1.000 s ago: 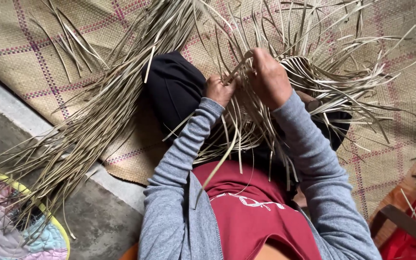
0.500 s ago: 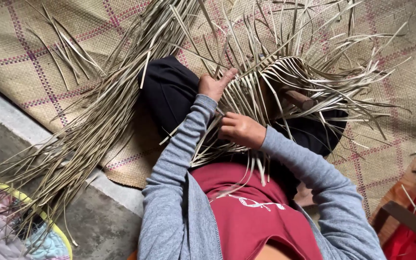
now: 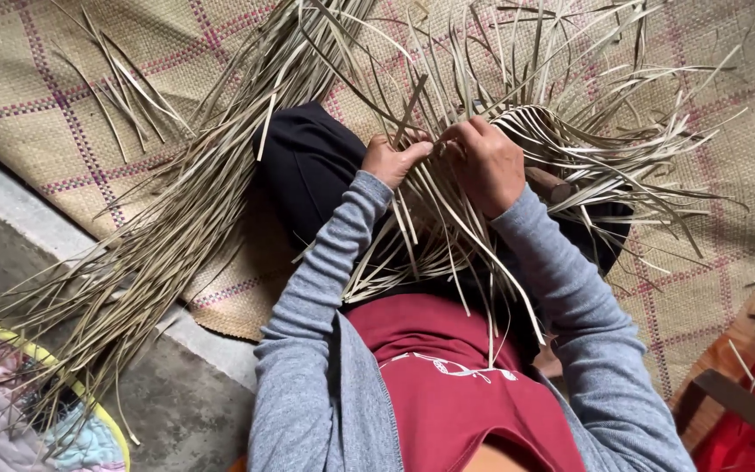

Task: Weaving a hat using dried straw or palm leaves while sitting on a floor mat.

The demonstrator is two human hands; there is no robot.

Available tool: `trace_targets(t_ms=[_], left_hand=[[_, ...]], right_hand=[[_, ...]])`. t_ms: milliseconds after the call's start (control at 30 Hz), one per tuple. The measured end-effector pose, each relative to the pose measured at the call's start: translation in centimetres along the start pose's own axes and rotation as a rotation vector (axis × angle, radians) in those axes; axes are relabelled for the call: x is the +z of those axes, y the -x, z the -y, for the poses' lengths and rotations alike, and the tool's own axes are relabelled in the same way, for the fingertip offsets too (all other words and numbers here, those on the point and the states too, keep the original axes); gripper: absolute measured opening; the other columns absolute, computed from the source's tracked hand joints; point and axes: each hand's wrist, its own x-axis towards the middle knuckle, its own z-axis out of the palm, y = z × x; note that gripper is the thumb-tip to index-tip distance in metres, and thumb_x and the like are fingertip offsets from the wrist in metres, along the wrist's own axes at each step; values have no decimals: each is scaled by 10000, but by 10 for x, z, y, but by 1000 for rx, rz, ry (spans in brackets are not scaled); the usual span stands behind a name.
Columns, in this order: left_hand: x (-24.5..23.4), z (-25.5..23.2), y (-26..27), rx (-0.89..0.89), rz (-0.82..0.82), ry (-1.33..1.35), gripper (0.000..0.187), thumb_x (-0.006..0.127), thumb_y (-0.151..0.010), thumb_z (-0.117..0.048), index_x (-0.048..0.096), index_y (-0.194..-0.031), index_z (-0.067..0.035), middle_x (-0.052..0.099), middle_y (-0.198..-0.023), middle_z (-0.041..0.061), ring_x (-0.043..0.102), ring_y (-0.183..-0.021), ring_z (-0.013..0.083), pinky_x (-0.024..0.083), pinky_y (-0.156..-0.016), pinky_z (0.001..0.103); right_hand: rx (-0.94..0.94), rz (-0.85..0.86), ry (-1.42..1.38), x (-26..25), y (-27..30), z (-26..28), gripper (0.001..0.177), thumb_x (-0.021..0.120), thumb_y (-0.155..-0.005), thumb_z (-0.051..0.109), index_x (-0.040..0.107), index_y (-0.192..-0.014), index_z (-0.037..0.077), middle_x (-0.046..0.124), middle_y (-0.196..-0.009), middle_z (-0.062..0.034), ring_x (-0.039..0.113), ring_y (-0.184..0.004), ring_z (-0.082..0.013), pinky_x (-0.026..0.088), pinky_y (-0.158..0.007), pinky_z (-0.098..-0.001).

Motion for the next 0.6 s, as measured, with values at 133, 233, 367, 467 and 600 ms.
trace_targets(t_ms=[133, 233, 367, 467, 600], left_hand=[[2, 6, -1, 119, 25, 124, 268, 933, -760, -272, 846, -973, -135, 813, -892, 76, 762, -844, 176, 604, -821, 311], [6, 17, -5, 135, -26, 80, 230, 926, -752, -262, 846, -932, -142, 807, -842, 75, 768, -812, 191, 605, -781, 320], [15, 25, -11, 159, -135, -28, 190, 920, -707, -270, 845, -848, -166, 789, -751, 52, 778, -759, 203, 595, -687, 324], [8, 22, -11, 78, -44, 63, 210, 922, -755, -275, 860, -931, -178, 816, -870, 82, 785, -877, 229, 596, -835, 331], [-4, -11, 8, 27, 3, 44, 283, 947, -694, -356, 858, -923, -216, 810, -838, 54, 786, -843, 233, 606, -860, 328]], right_hand=[[71, 101, -74, -17, -5, 12, 209, 726, -945, 172, 669, -1132, 245, 607, -902, -50, 691, -786, -368, 564, -665, -507], [44, 118, -70, 2, -4, -9, 261, 735, -965, 218, 665, -1207, 283, 598, -905, -41, 691, -784, -376, 555, -662, -521], [-67, 69, -52, -6, -20, 6, 198, 710, -988, 181, 702, -1151, 293, 583, -902, -24, 690, -773, -352, 553, -647, -464], [-246, 27, -141, 25, -13, -29, 75, 716, -975, 205, 695, -1047, 201, 592, -901, -43, 675, -796, -321, 557, -669, -434], [-381, 4, -34, 18, 1, -28, 85, 675, -981, 151, 717, -1054, 159, 619, -930, -63, 667, -831, -286, 563, -687, -390]])
